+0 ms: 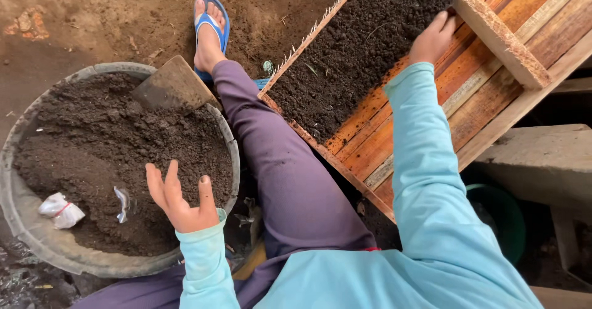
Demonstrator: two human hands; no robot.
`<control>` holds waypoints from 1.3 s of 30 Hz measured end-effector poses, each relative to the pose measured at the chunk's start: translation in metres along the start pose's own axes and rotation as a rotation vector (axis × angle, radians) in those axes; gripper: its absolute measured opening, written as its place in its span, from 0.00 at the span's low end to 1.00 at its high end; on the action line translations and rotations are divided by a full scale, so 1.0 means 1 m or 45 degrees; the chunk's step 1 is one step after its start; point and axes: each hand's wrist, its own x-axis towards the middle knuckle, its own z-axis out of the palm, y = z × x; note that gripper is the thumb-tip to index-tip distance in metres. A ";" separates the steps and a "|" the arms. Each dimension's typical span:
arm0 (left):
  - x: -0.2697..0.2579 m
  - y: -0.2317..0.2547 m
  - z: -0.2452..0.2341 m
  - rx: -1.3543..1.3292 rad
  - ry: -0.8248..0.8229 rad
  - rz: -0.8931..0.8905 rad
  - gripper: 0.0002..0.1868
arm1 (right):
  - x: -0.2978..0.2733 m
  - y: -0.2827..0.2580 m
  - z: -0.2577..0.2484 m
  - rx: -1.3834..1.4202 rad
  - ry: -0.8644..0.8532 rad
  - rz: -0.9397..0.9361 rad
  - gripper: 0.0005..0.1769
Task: The person sits on the ground and repeatedly scoops soil from a bucket, wraps it around small items from a packet, and places the soil balls into a wooden planter box. The person uses both hands to form the soil balls and arrange them in the planter.
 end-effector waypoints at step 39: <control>-0.086 0.074 0.164 -0.391 -0.510 0.327 0.29 | -0.282 0.119 -0.045 -0.465 -0.822 -0.089 0.22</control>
